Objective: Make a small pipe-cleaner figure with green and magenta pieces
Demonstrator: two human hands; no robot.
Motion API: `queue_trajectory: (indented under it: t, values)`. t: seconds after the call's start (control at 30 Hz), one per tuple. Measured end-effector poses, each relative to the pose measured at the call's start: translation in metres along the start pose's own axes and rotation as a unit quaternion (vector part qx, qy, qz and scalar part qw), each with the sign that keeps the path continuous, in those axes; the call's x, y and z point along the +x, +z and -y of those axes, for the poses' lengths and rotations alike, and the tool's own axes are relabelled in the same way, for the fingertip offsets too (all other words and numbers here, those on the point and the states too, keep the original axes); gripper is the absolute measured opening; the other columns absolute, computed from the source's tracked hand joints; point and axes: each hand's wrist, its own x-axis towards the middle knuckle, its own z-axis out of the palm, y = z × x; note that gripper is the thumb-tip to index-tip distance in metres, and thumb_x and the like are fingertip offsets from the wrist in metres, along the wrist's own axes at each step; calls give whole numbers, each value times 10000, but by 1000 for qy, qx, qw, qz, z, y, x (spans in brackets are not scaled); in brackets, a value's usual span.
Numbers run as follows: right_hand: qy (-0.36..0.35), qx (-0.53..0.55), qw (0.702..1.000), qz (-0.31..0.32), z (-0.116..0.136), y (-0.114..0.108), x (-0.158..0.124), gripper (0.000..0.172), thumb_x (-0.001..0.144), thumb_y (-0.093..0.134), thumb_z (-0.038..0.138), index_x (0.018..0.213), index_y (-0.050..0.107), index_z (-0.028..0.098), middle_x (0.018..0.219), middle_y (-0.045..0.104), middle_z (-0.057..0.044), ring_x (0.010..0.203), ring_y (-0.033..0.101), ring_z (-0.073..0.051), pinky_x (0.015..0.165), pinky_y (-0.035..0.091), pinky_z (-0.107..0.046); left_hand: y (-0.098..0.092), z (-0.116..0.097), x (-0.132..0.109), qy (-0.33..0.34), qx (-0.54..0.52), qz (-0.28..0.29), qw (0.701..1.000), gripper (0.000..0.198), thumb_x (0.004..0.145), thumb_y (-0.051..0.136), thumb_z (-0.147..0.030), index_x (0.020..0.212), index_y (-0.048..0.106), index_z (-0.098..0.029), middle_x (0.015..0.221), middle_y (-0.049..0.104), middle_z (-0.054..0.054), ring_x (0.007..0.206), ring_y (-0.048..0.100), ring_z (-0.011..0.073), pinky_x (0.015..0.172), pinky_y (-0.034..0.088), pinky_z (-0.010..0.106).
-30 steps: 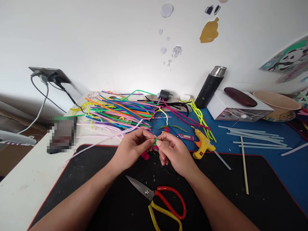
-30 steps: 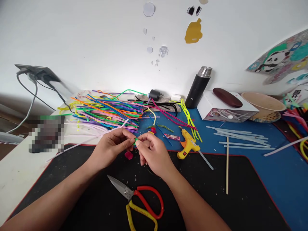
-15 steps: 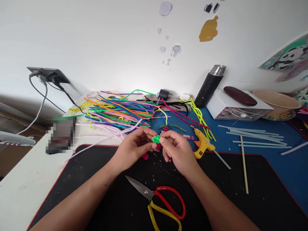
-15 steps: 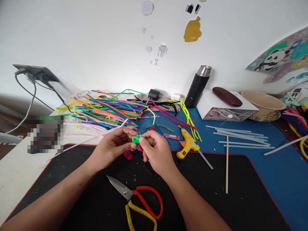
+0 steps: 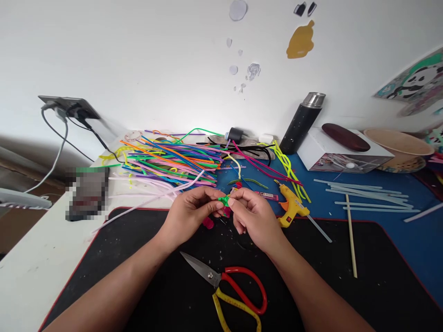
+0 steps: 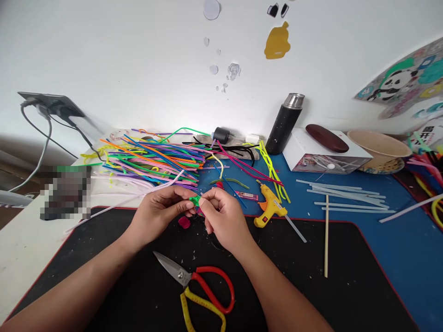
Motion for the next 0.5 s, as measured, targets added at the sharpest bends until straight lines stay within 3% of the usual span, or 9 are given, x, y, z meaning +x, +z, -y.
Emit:
queue_trajectory:
  t: [0.1,0.2,0.37,0.5]
  values:
    - [-9,-14,999,-32,1,-1,0,250,943,665,459,881,591,228,505,468,104,388,459,-110,427,335,-242,1,-2,0,29,-6,-32,999,311,822,883,-412,989,728,-201,832,747,7,726,729,172,678,625,288]
    - [-48,-78,992,-82,0,-2,0,242,966,653,451,880,600,230,542,490,80,429,479,-122,450,353,-258,2,-2,-2,46,24,-62,997,245,868,842,-392,903,690,-204,764,711,-14,691,715,161,665,603,270]
    - [-96,-195,970,-110,-3,0,-3,183,999,628,413,935,635,242,575,521,51,491,508,-152,512,402,-286,3,3,-4,23,85,-35,995,229,896,797,-385,1039,774,-208,951,803,48,843,760,218,720,621,307]
    - [-111,-215,964,-109,-5,1,-5,188,1018,623,436,995,648,251,575,547,40,514,533,-171,529,417,-292,4,6,-3,7,75,-25,997,292,896,794,-403,1120,777,-216,1050,816,68,922,767,242,694,619,296]
